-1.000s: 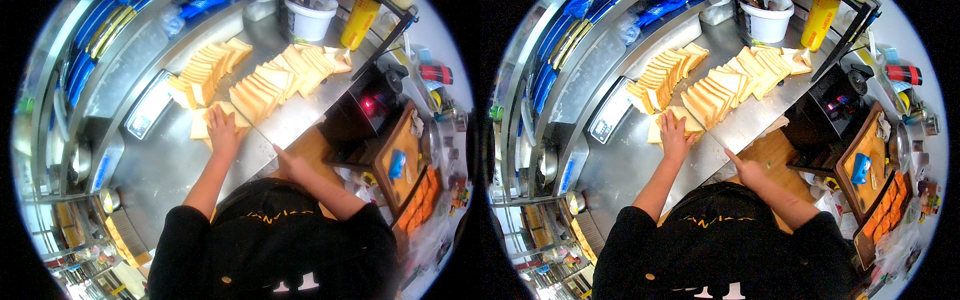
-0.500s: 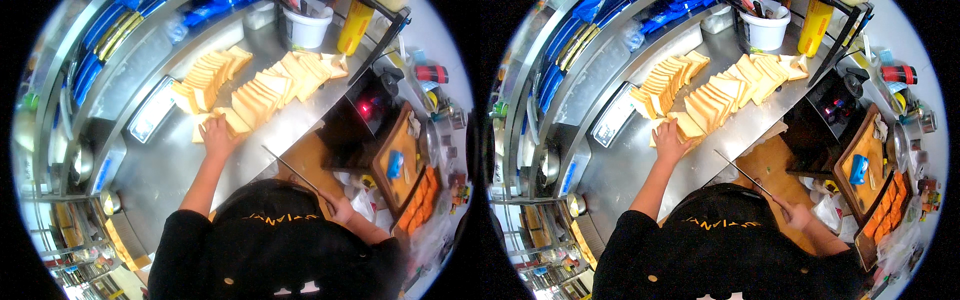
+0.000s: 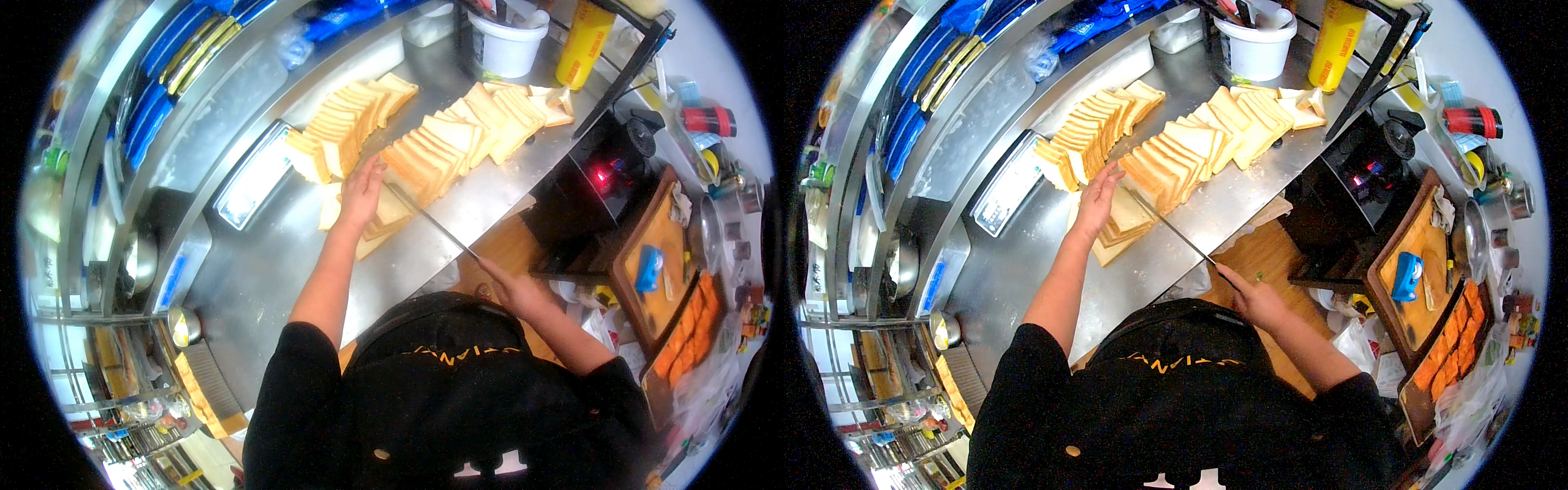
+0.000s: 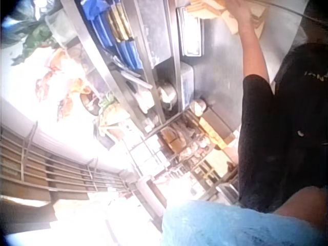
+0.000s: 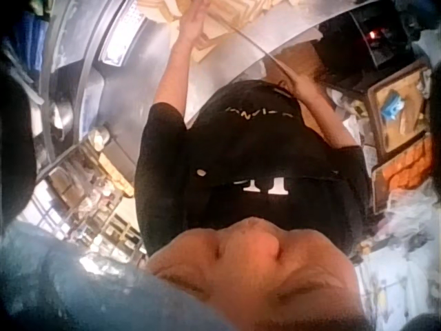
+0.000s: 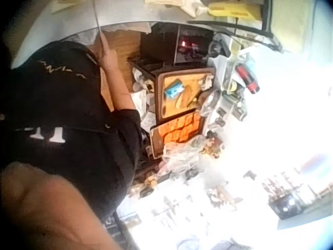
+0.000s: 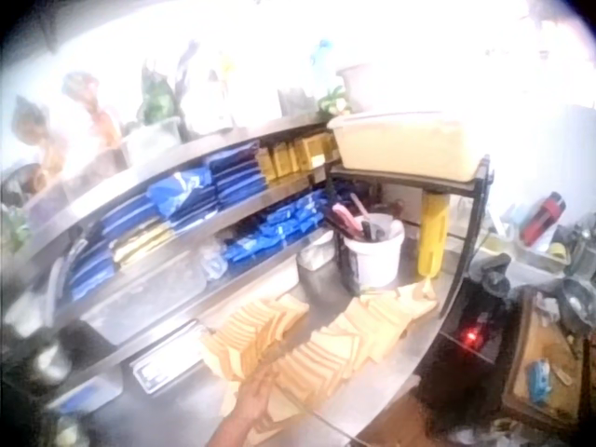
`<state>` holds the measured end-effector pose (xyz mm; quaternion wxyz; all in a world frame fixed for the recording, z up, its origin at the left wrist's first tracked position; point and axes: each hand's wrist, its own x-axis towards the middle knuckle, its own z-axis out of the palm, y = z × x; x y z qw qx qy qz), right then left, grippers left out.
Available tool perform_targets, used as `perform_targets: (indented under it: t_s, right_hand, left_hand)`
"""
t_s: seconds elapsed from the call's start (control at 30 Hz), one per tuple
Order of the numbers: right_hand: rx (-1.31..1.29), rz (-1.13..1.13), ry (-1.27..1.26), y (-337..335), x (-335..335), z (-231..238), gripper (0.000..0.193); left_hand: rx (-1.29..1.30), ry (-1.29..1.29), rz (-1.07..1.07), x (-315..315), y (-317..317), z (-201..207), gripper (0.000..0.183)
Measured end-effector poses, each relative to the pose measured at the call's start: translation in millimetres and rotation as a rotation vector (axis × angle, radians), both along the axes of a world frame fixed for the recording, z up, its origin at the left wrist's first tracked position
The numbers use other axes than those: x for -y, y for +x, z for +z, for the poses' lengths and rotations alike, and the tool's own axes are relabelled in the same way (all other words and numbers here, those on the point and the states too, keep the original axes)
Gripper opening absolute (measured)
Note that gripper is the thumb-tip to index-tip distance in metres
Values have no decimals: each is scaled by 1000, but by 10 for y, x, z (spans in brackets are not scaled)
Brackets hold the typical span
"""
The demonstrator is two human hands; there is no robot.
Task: The person slices a loaf of white bread into uniform pieces using a long serrated knife on a stainless steel countertop. The person stacks the cut slices and continues slicing additional loaves, arranging the finished slices in neat rows.
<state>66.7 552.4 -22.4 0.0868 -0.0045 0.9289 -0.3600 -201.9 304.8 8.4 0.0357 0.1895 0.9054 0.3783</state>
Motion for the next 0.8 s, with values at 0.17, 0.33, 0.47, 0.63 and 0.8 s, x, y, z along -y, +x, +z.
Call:
perform_targets:
  t_s: [0.17,0.33,0.47,0.63,0.8]
  right_hand:
    - [-43,-31,-164,-339,314,-424,59]
    - [0,-35,20,-777,675,-321,61]
    - [-61,-16,121,-1057,842,-378,67]
    - [-35,33,149,-952,738,-427,73]
    - [138,123,58,-379,316,-400,80]
  left_hand:
    - [-322,-190,142,169,234,-89,63]
    - [-173,-533,81,171,585,62,95]
    - [-235,-493,3,105,559,-71,90]
    - [-291,-484,81,-12,533,-221,78]
    - [-265,-524,124,-81,510,-223,74]
